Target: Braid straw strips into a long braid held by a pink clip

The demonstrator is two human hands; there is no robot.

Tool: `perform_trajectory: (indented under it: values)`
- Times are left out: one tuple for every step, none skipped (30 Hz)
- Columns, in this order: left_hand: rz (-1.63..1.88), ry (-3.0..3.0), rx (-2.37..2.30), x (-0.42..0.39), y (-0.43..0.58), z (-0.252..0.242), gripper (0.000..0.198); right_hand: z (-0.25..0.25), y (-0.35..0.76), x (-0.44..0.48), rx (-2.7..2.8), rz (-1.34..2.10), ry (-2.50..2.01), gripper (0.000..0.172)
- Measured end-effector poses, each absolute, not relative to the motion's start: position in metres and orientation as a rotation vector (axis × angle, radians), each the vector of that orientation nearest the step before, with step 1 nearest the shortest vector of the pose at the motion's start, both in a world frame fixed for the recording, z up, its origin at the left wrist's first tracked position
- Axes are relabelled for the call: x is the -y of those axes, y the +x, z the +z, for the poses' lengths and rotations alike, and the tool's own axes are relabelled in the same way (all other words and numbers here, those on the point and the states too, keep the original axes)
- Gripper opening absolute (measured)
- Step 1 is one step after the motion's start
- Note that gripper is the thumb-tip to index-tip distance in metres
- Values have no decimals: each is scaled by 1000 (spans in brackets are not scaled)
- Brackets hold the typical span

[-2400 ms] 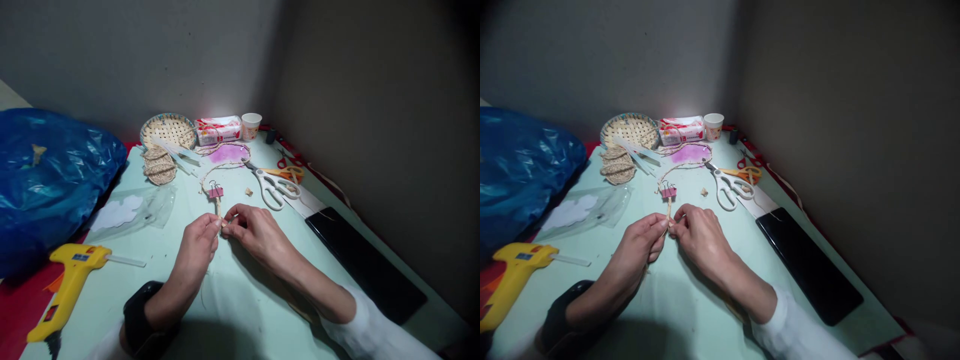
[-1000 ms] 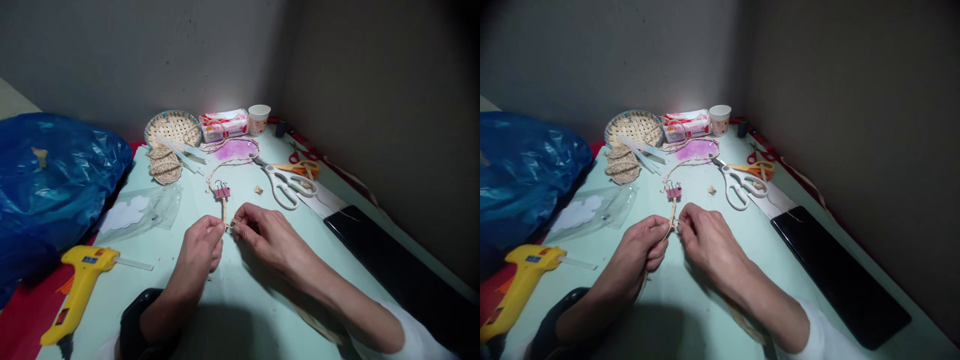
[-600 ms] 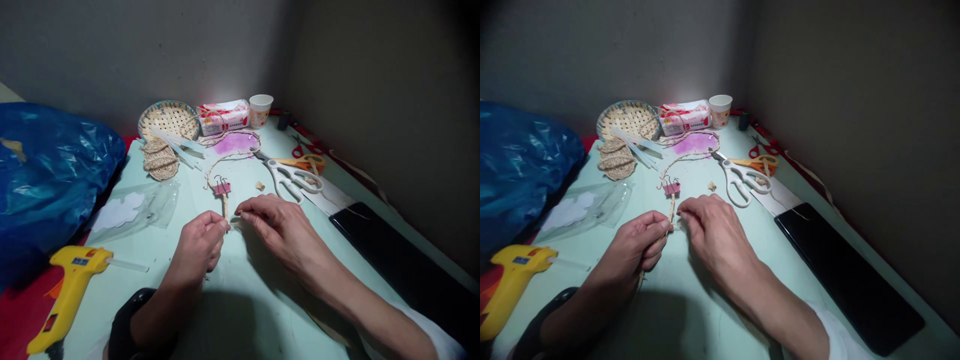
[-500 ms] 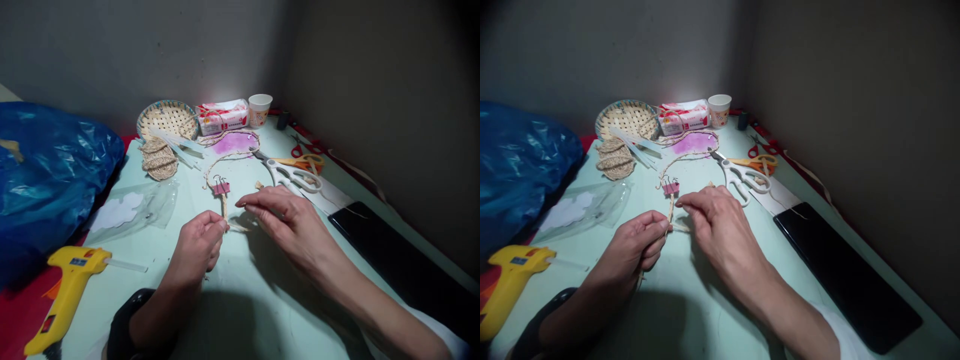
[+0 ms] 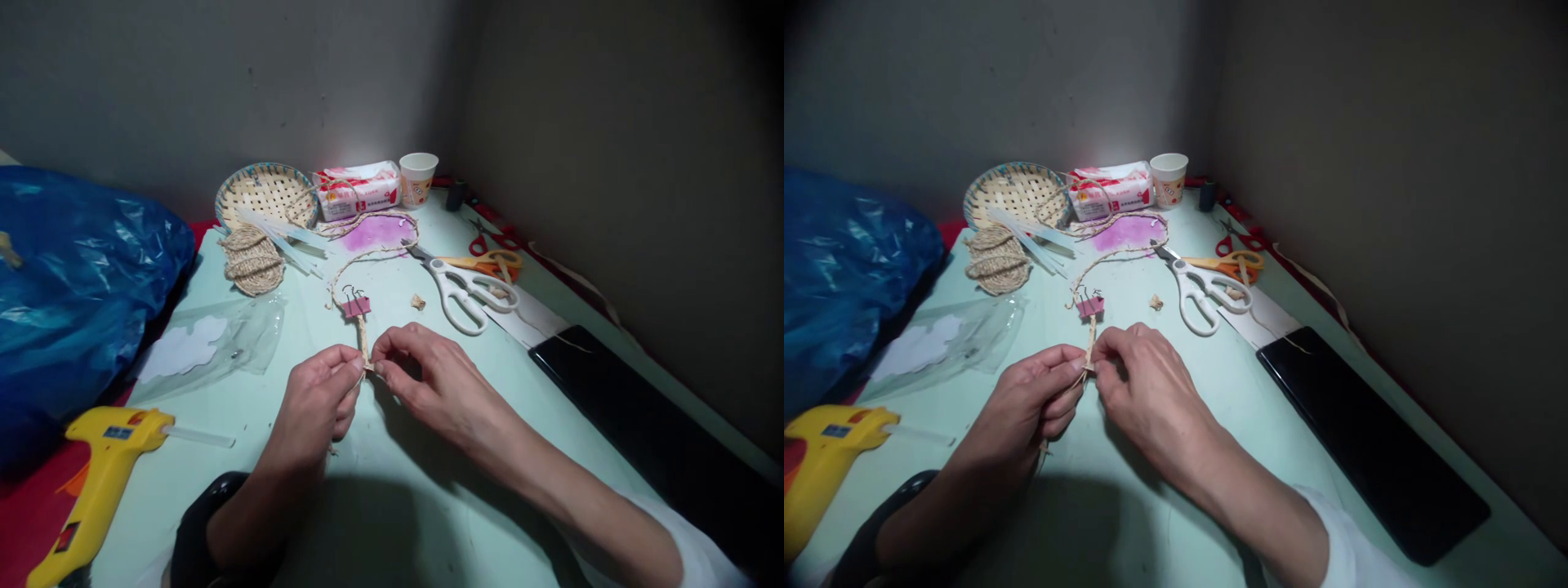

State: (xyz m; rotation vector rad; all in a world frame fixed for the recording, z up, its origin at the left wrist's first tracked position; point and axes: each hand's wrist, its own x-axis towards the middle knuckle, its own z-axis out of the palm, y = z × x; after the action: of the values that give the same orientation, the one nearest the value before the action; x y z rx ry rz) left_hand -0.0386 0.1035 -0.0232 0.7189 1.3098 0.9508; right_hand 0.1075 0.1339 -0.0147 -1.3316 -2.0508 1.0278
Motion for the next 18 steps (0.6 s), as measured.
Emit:
perform_trajectory:
  values:
    - [950, 720, -1312, -103, -39, -23, 17, -15, 108, -134, 2064, 1006, -1344, 12]
    - [949, 721, -1315, -103, -39, -24, 17, -15, 108, -135, 2077, 1001, -1357, 13]
    - [951, 722, -1320, -103, -39, -24, 18, -15, 109, -135, 2088, 1009, -1364, 13]
    - [951, 725, -1322, -103, -40, -24, 18, -15, 109, -136, 2096, 1027, -1364, 14]
    - [951, 728, -1321, -103, -40, -24, 19, -15, 109, -136, 2100, 1045, -1358, 14]
    - [951, 733, -1318, -103, -40, -24, 19, -15, 110, -137, 2101, 1061, -1344, 14]
    - [953, 739, -1313, -103, -40, -24, 19, -15, 110, -138, 2096, 1072, -1327, 13]
    - [955, 745, -1308, -103, -41, -24, 19, -15, 110, -138, 2089, 1082, -1316, 13]
    - [956, 751, -1304, -103, -41, -24, 19, -15, 111, -139, 2085, 1094, -1308, 12]
    - [957, 757, -1302, -102, -41, -25, 19, -15, 111, -139, 2082, 1102, -1303, 12]
    - [960, 764, -1301, -102, -41, -25, 18, -15, 111, -139, 2082, 1104, -1305, 11]
    - [962, 769, -1302, -102, -41, -25, 18, -16, 111, -139, 2084, 1101, -1308, 11]
    - [964, 772, -1305, -102, -40, -25, 18, -16, 111, -139, 2089, 1095, -1310, 10]
    - [966, 774, -1307, -102, -40, -25, 17, -16, 111, -139, 2093, 1088, -1308, 10]
    - [967, 774, -1311, -102, -39, -25, 17, -17, 110, -139, 2093, 1080, -1308, 9]
    - [967, 775, -1314, -102, -39, -25, 17, -17, 110, -138, 2090, 1073, -1311, 9]
    - [965, 778, -1318, -102, -38, -24, 17, -18, 109, -138, 2084, 1068, -1312, 9]
    - [960, 781, -1324, -102, -38, -24, 17, -18, 109, -137, 2075, 1063, -1314, 9]
